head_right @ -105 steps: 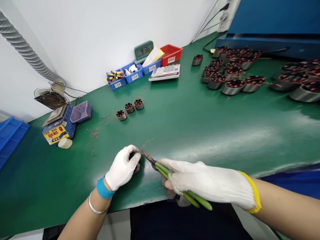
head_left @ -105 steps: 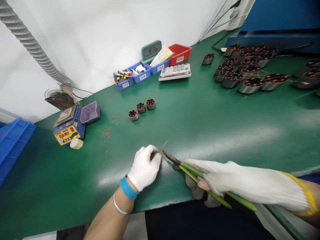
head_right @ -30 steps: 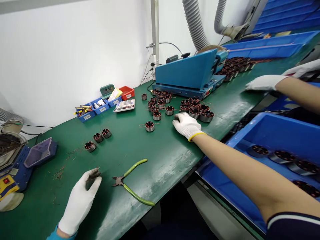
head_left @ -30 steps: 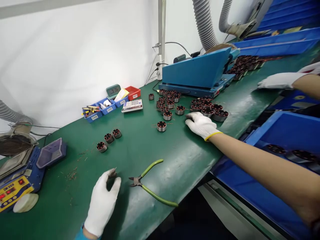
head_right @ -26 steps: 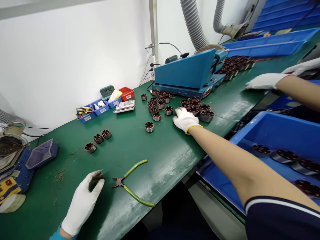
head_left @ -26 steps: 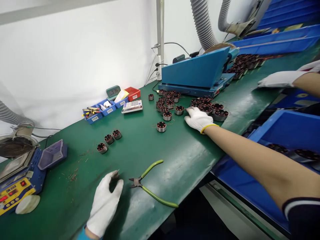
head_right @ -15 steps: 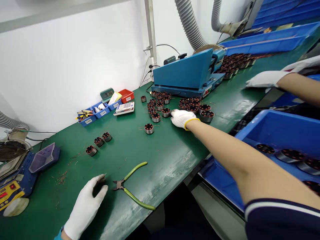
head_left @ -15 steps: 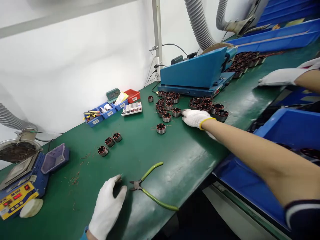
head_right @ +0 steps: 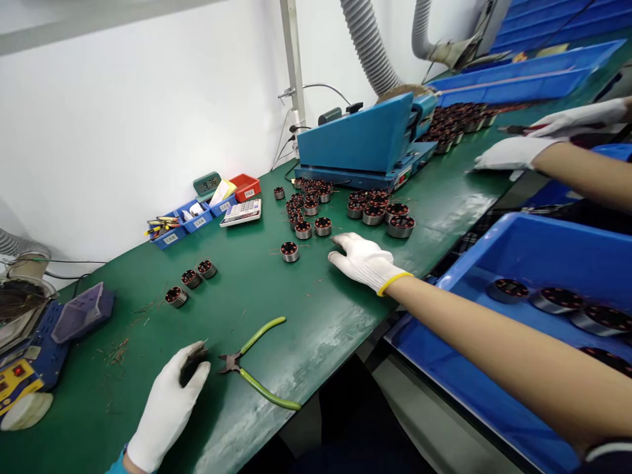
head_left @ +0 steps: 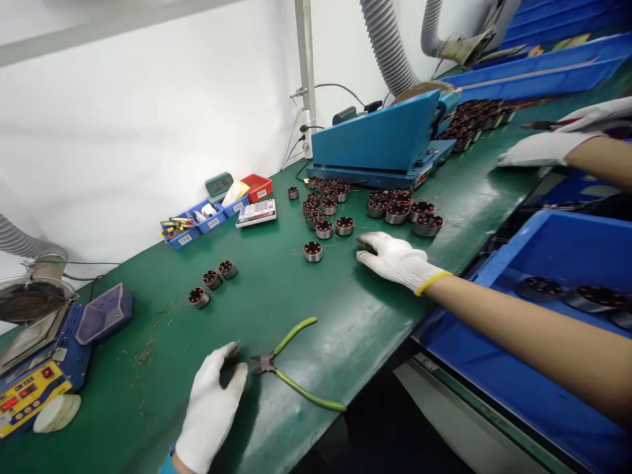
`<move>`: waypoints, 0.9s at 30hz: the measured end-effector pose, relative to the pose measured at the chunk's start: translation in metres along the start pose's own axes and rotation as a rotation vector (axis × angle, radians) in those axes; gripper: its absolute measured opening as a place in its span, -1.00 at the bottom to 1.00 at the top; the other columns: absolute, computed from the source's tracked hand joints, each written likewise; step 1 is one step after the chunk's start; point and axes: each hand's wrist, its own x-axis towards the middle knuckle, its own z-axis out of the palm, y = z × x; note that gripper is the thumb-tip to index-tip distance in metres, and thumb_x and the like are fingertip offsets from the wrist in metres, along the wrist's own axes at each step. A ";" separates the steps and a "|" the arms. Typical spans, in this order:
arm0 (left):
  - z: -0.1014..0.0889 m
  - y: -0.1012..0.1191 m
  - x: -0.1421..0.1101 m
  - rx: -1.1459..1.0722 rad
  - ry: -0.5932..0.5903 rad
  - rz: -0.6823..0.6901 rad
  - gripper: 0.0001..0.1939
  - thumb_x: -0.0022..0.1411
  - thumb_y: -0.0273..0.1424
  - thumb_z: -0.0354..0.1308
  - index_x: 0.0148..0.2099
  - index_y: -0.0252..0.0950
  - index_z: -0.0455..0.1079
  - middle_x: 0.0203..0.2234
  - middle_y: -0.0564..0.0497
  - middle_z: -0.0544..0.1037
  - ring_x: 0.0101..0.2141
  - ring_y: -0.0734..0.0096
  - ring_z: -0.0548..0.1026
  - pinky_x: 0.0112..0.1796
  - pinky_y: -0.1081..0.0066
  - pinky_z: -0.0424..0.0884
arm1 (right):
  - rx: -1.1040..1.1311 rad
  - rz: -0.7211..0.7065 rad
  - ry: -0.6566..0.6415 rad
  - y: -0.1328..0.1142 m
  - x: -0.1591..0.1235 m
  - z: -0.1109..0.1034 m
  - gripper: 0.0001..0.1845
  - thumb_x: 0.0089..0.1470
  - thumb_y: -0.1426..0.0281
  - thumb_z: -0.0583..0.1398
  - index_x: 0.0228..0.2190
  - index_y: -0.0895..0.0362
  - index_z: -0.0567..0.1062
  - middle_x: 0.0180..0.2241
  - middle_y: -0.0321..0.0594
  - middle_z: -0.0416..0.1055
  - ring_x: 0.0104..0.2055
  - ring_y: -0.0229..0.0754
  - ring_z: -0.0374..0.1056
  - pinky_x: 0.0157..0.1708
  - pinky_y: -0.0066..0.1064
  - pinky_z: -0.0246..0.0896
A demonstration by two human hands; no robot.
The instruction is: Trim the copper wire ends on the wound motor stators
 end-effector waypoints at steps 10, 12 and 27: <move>0.000 -0.009 0.004 0.082 -0.074 0.027 -0.50 0.19 -0.12 0.13 0.09 -0.27 0.50 0.08 -0.18 0.57 0.10 -0.05 0.51 0.19 -0.07 0.37 | -0.167 -0.032 0.105 -0.006 0.091 0.013 -0.53 0.28 0.20 0.23 0.14 0.10 0.41 0.19 -0.04 0.34 0.12 0.04 0.36 0.08 0.04 0.35; 0.000 -0.012 0.006 0.097 -0.090 0.038 -0.50 0.21 -0.12 0.12 0.10 -0.26 0.49 0.08 -0.18 0.57 0.10 -0.03 0.52 0.19 -0.05 0.38 | -0.185 -0.019 0.119 -0.010 0.108 0.014 -0.52 0.27 0.19 0.24 0.15 0.11 0.40 0.19 -0.04 0.33 0.14 0.05 0.35 0.09 0.06 0.34; 0.017 0.013 -0.017 0.226 -0.034 0.320 -0.62 0.20 -0.31 0.16 0.06 -0.22 0.50 -0.02 -0.17 0.59 -0.03 0.03 0.56 0.02 0.07 0.52 | -0.084 -0.337 -0.109 -0.032 -0.018 0.026 -0.31 0.27 0.01 0.01 0.26 0.13 0.36 0.33 0.02 0.25 0.40 0.19 0.07 0.35 0.03 0.04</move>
